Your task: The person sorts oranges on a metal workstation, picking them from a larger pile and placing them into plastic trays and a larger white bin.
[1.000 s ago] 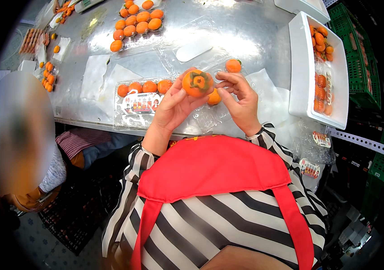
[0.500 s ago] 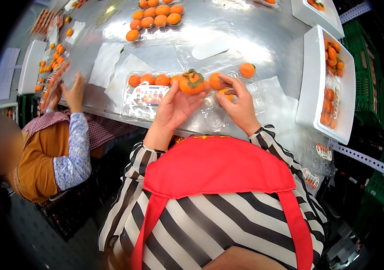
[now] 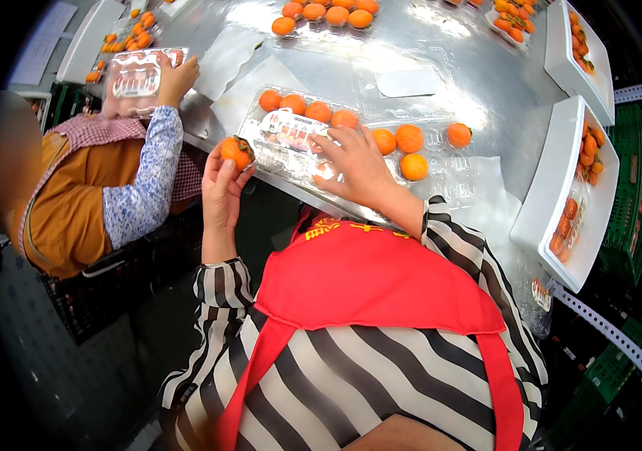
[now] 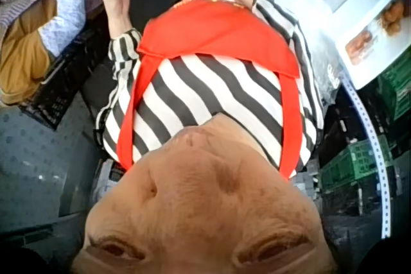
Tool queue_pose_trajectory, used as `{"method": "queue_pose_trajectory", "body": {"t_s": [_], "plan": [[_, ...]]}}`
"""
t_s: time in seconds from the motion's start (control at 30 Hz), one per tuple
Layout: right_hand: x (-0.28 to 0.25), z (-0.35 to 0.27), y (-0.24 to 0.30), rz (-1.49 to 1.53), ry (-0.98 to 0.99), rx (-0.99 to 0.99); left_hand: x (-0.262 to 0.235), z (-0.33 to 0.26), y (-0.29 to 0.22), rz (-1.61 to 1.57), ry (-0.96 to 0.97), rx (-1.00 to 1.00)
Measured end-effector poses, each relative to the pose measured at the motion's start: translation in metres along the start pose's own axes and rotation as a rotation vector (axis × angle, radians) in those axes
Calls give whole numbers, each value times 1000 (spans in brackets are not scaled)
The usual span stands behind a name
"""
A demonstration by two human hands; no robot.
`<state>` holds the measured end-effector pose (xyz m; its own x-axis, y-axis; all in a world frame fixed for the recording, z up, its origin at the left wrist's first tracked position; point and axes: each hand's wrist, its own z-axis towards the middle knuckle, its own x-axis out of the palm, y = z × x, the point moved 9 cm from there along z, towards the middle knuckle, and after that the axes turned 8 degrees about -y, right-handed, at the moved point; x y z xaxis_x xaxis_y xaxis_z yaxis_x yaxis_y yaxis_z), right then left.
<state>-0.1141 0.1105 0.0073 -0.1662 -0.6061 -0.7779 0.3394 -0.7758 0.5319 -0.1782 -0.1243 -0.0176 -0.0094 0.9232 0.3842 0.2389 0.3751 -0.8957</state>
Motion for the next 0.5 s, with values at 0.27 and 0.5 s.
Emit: {"method": "queue_pose_trajectory", "body": {"t_s": [0.27,0.5], "plan": [[21,-1,23,-122,-1,-158,-4,-18,8,-17,-5,-3],[3,1,46,-130,-5,-215,-15,-27,5,-11,8,28]]}}
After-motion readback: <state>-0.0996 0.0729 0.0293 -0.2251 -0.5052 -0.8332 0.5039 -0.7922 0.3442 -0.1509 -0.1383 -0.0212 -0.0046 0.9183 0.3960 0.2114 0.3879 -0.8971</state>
